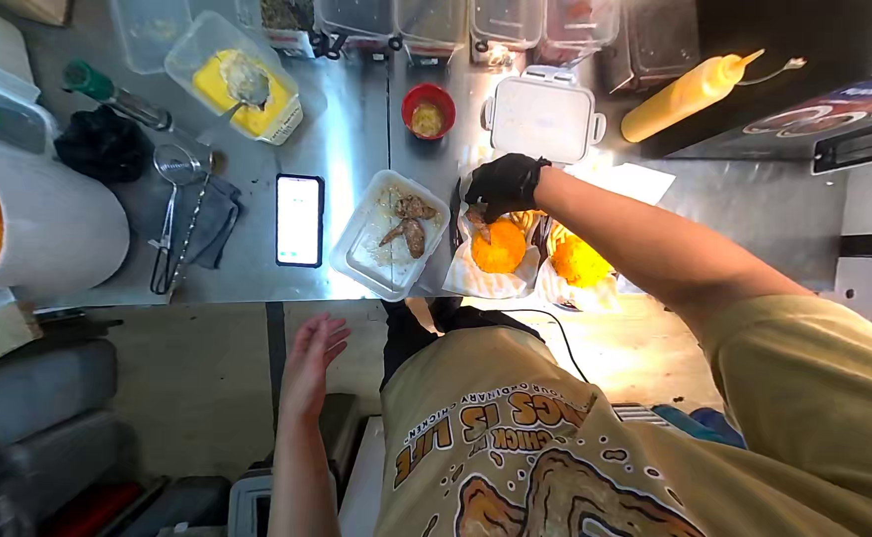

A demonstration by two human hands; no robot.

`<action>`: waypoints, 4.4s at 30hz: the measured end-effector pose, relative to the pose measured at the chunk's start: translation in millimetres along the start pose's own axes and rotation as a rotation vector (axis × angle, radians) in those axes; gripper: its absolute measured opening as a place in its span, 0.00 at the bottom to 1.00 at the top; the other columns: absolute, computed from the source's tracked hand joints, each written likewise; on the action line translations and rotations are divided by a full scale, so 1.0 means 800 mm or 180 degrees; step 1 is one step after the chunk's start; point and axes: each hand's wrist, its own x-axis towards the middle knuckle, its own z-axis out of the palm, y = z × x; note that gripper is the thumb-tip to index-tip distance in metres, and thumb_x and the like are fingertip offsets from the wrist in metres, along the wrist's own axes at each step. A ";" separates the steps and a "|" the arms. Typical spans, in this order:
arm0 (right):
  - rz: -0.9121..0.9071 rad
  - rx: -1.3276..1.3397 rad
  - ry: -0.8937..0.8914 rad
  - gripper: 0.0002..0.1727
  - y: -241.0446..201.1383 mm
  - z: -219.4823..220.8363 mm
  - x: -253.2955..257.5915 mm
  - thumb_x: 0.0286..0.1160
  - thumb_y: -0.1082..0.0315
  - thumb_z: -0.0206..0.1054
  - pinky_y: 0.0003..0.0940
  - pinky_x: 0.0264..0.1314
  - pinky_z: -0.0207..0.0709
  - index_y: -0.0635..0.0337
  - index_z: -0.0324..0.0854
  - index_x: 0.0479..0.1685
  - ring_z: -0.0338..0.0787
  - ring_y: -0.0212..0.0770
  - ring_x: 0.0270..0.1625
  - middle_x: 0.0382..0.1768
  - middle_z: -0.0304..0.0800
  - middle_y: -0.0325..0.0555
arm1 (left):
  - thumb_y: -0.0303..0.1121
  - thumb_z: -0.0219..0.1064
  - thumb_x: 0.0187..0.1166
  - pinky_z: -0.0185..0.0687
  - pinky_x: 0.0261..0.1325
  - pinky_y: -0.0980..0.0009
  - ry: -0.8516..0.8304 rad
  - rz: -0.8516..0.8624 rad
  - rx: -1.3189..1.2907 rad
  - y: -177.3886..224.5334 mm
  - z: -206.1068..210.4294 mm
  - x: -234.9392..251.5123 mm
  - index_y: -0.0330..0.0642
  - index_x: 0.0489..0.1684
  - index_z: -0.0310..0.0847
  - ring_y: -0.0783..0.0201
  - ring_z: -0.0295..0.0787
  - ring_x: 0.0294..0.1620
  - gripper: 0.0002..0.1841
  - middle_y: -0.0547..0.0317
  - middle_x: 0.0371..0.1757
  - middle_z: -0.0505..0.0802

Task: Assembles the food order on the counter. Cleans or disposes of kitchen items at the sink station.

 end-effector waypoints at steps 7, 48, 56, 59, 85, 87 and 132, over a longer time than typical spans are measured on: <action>-0.0317 0.1087 0.1282 0.20 -0.043 0.009 -0.028 0.71 0.54 0.76 0.64 0.54 0.81 0.49 0.89 0.60 0.90 0.55 0.56 0.55 0.89 0.51 | 0.39 0.51 0.94 0.88 0.64 0.57 0.0086 0.0013 0.0031 0.006 -0.009 0.007 0.36 0.78 0.69 0.54 0.92 0.63 0.21 0.46 0.66 0.90; 0.0596 0.1292 0.2859 0.16 0.003 0.087 -0.045 0.78 0.61 0.66 0.54 0.49 0.87 0.45 0.91 0.61 0.93 0.49 0.50 0.53 0.92 0.49 | 0.39 0.50 0.91 0.89 0.63 0.58 -0.0690 0.0433 0.0156 0.036 -0.045 0.073 0.35 0.74 0.71 0.54 0.92 0.60 0.21 0.47 0.62 0.92; 0.0132 0.0919 0.3445 0.16 0.010 0.165 0.001 0.83 0.62 0.64 0.49 0.44 0.87 0.51 0.90 0.64 0.94 0.53 0.46 0.53 0.93 0.54 | 0.40 0.48 0.93 0.89 0.63 0.59 -0.0320 0.0237 0.0128 0.016 -0.008 0.029 0.35 0.77 0.68 0.55 0.92 0.61 0.23 0.48 0.64 0.91; -0.0001 0.0965 0.3471 0.17 0.008 0.172 -0.003 0.83 0.61 0.64 0.47 0.45 0.88 0.51 0.90 0.64 0.94 0.53 0.47 0.52 0.93 0.55 | 0.39 0.47 0.94 0.88 0.64 0.59 -0.0231 0.0116 0.0110 0.012 0.006 0.018 0.35 0.78 0.68 0.55 0.92 0.62 0.22 0.47 0.64 0.91; 0.0569 0.1030 0.1002 0.37 -0.156 0.010 0.071 0.77 0.74 0.64 0.65 0.51 0.82 0.48 0.63 0.90 0.90 0.65 0.56 0.69 0.83 0.58 | 0.38 0.54 0.93 0.88 0.63 0.60 -0.0898 -0.0255 0.0437 0.039 -0.043 0.073 0.35 0.73 0.75 0.57 0.92 0.60 0.19 0.47 0.61 0.91; 0.0492 0.1045 0.1031 0.39 -0.153 0.010 0.080 0.78 0.71 0.65 0.66 0.50 0.81 0.43 0.60 0.92 0.90 0.65 0.54 0.68 0.84 0.58 | 0.38 0.55 0.93 0.88 0.63 0.61 -0.1000 -0.0242 0.0494 0.044 -0.049 0.080 0.36 0.73 0.75 0.57 0.92 0.60 0.19 0.48 0.61 0.91; 0.0282 0.5500 0.0917 0.21 -0.098 0.101 -0.122 0.86 0.59 0.63 0.34 0.32 0.83 0.53 0.78 0.74 0.89 0.37 0.34 0.51 0.93 0.43 | 0.46 0.63 0.87 0.77 0.74 0.40 -0.0014 0.0953 0.2533 0.135 0.047 0.082 0.36 0.83 0.69 0.42 0.80 0.75 0.30 0.36 0.77 0.81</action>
